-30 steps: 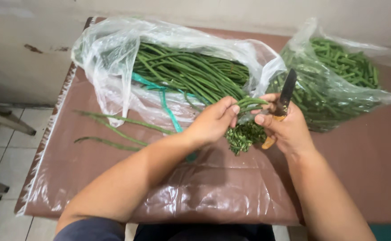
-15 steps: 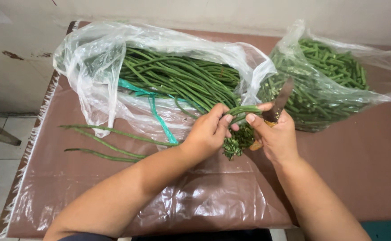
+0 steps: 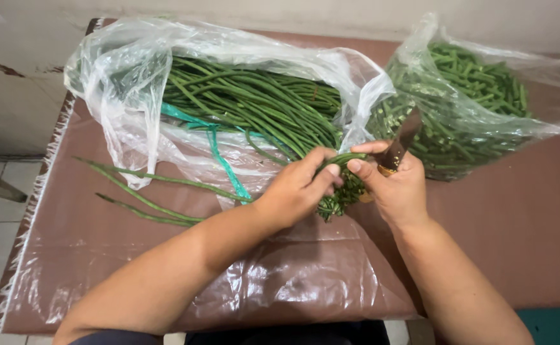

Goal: The person uses a knife to trim the ends of long green beans and cuts them into smaller pieces. The trimmed pieces are placed into a plastic bag on the table.

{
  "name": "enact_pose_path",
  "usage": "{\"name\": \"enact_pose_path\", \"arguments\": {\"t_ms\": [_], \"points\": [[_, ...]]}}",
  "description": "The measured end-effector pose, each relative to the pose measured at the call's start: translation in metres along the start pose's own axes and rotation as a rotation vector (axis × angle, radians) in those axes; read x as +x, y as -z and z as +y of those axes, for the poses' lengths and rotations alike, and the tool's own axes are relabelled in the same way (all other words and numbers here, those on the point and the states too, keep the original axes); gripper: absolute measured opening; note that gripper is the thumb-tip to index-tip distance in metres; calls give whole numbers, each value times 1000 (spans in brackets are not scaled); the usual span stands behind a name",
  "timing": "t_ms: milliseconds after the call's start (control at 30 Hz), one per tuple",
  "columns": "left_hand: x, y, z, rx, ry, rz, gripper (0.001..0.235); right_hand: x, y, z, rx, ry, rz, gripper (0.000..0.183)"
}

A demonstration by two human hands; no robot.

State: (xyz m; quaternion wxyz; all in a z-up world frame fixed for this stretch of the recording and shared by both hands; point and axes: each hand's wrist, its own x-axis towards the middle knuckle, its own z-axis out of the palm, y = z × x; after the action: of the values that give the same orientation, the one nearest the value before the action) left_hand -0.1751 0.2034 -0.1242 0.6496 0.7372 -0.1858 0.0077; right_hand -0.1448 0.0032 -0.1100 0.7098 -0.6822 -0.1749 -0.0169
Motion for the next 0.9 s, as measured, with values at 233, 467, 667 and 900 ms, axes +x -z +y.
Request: {"name": "enact_pose_path", "arguments": {"t_ms": [233,467,667,900], "points": [[6,-1,-11,-375,228,-194,31,-3,2,2,-16,21,-69,28],[10,-1,-24,-609,154,-216,25,-5,3,2,15,-72,-39,38],[12,3,-23,-390,151,-200,24,1,4,4,100,-19,-103,31],[12,3,-11,6,172,93,24,0,0,0,15,67,-207,45]]}}
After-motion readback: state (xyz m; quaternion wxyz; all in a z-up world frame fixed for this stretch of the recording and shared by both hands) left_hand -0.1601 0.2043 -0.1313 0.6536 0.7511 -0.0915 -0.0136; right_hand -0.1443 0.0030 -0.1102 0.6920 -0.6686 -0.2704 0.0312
